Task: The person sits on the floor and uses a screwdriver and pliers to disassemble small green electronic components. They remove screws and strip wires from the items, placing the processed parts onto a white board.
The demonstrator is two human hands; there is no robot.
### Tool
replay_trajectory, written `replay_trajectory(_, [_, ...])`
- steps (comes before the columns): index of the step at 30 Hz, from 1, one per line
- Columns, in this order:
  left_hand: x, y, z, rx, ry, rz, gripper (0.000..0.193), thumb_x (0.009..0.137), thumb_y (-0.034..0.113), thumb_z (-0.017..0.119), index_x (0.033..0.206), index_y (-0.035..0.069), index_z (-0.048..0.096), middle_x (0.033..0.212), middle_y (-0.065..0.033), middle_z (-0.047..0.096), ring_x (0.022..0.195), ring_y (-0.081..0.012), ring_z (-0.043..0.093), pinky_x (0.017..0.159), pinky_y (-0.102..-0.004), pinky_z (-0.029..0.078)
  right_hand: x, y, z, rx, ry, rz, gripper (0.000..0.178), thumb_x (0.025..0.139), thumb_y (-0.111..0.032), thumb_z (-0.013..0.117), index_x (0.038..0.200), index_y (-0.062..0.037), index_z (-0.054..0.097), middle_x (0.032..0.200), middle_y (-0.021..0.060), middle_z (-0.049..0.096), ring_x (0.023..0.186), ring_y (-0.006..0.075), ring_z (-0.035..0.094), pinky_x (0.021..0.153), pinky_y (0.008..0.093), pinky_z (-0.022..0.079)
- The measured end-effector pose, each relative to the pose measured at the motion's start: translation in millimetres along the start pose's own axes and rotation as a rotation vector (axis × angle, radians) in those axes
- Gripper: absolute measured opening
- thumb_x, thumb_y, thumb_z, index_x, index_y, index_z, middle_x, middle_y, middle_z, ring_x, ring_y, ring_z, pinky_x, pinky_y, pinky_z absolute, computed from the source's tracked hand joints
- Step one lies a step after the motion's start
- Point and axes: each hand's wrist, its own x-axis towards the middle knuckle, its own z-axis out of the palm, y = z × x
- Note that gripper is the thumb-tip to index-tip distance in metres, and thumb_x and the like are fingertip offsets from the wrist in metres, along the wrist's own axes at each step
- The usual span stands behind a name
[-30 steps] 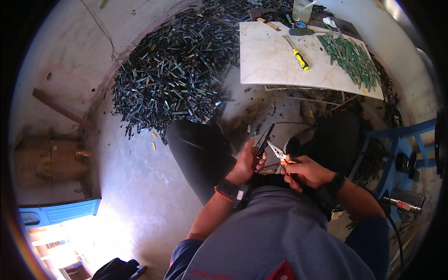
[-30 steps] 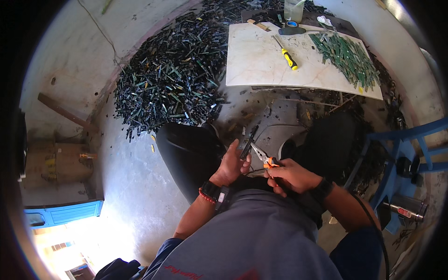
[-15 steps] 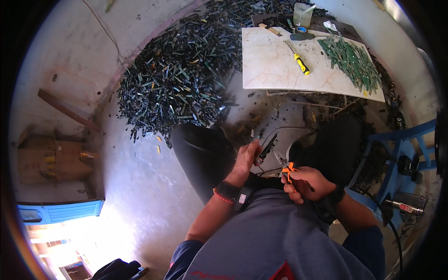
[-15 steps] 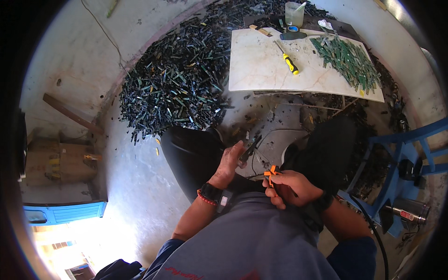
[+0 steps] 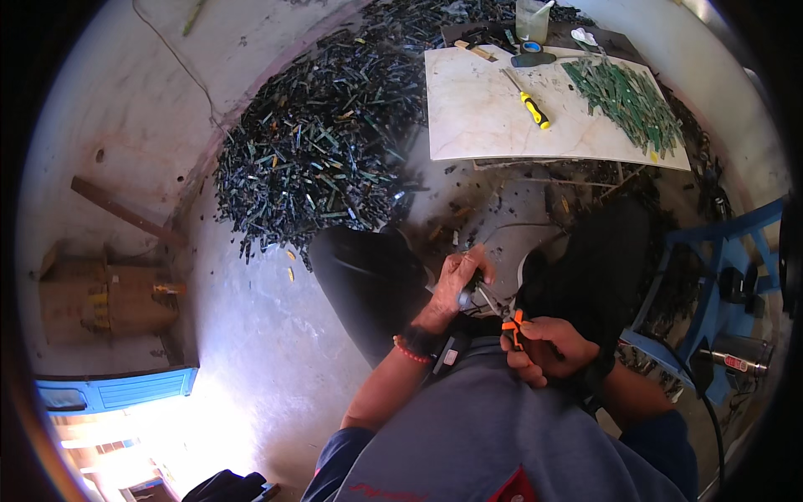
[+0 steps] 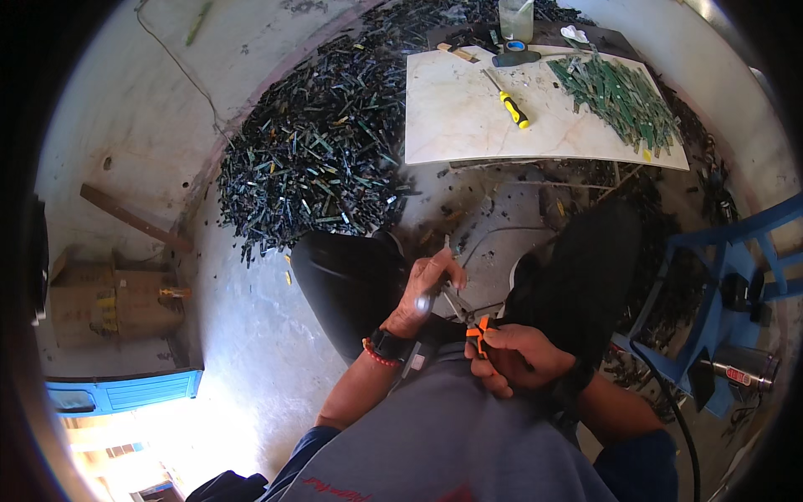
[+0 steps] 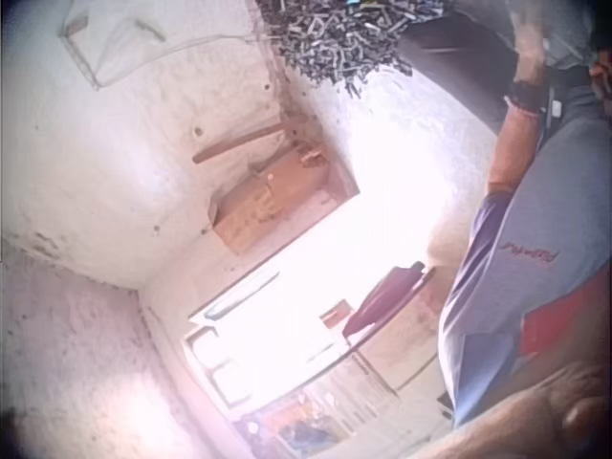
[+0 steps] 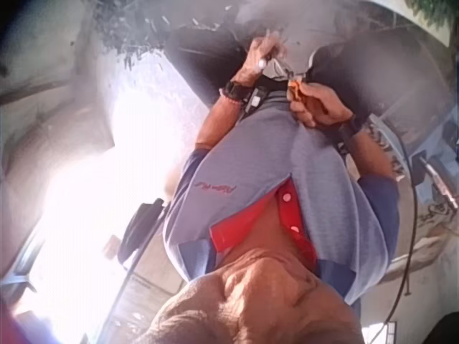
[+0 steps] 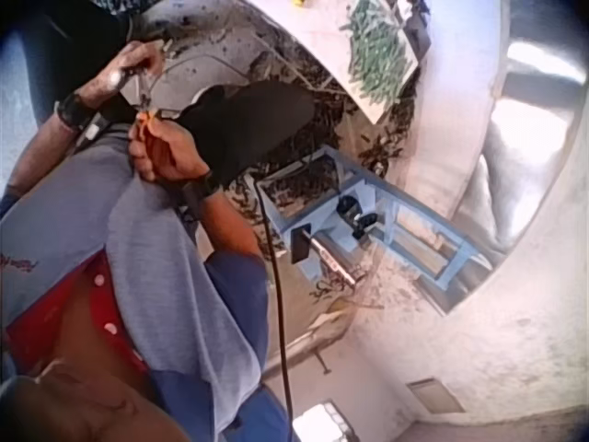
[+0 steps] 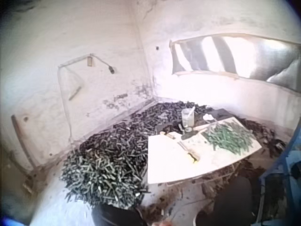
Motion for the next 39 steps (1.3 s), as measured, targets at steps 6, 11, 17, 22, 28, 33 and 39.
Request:
replay_trajectory(6, [-14, -28, 9, 0.09, 0.253, -0.24, 0.042, 0.097, 0.044, 0.035, 0.091, 0.006, 0.053, 0.06, 0.0004, 0.048, 0.053, -0.0075, 0.04, 0.046, -0.0241, 0.029, 11, 4, 3, 0.04, 0.048, -0.111, 0.033, 0.095, -0.034, 0.046, 0.104, -0.0024, 0.05, 0.079, 0.0065, 0.053, 0.059, 0.0174, 0.049, 0.053, 0.032, 0.041])
replay_trajectory(11, [-3, -20, 22, -0.342, 0.341, -0.501, 0.047, 0.096, 0.051, 0.037, 0.097, 0.007, 0.052, 0.068, 0.0013, 0.048, 0.053, -0.0085, 0.041, 0.047, -0.0245, 0.033, 18, 3, 1, -0.092, 0.148, -0.174, 0.026, 0.095, -0.026, 0.049, 0.103, -0.0016, 0.05, 0.076, 0.0074, 0.054, 0.056, 0.0178, 0.052, 0.05, 0.0304, 0.042])
replay_trajectory(17, [-4, -31, 8, -0.663, 0.239, -0.4, 0.044, 0.089, 0.053, 0.054, 0.1, 0.01, 0.052, 0.075, 0.0024, 0.048, 0.058, -0.0089, 0.042, 0.048, -0.0242, 0.036, 29, 2, 1, -0.564, 0.35, -0.278, 0.021, 0.094, -0.021, 0.05, 0.099, 0.0, 0.051, 0.071, 0.0062, 0.056, 0.054, 0.0147, 0.054, 0.048, 0.0272, 0.043])
replay_trajectory(22, [-6, -21, 14, -0.664, 0.414, -0.474, 0.031, 0.09, 0.044, 0.056, 0.092, 0.014, 0.05, 0.067, 0.004, 0.04, 0.054, -0.0093, 0.037, 0.045, -0.0247, 0.03, 31, -7, 3, -0.69, 0.391, -0.237, 0.023, 0.094, -0.022, 0.05, 0.099, 0.0004, 0.051, 0.071, 0.006, 0.055, 0.054, 0.0149, 0.053, 0.049, 0.0275, 0.042])
replay_trajectory(28, [-13, -3, 12, -0.544, 0.296, -0.524, 0.046, 0.096, 0.046, 0.045, 0.066, 0.014, 0.032, 0.055, 0.0036, 0.026, 0.044, -0.0079, 0.022, 0.042, -0.026, 0.021, 11, -25, -3, -0.132, 0.152, -0.075, 0.033, 0.095, -0.034, 0.048, 0.103, -0.0021, 0.052, 0.079, 0.0071, 0.054, 0.058, 0.0193, 0.051, 0.053, 0.0322, 0.042])
replay_trajectory(33, [-17, 17, 13, -0.408, 0.206, -0.373, 0.047, 0.097, 0.046, 0.045, 0.065, 0.013, 0.036, 0.058, 0.0046, 0.029, 0.047, -0.0055, 0.023, 0.043, -0.0235, 0.019, 9, -21, -4, 0.017, 0.08, -0.063, 0.037, 0.094, -0.037, 0.046, 0.106, -0.0025, 0.051, 0.081, 0.0066, 0.054, 0.061, 0.0186, 0.05, 0.054, 0.0332, 0.04])
replay_trajectory(39, [-13, 11, 14, -0.181, 0.237, -0.322, 0.051, 0.098, 0.049, 0.042, 0.063, 0.012, 0.037, 0.054, 0.0052, 0.032, 0.045, -0.0051, 0.028, 0.04, -0.0247, 0.021, 21, -4, 9, 0.031, 0.12, -0.211, 0.034, 0.094, -0.033, 0.046, 0.105, -0.0014, 0.051, 0.079, 0.0074, 0.054, 0.06, 0.0186, 0.052, 0.052, 0.0326, 0.041])
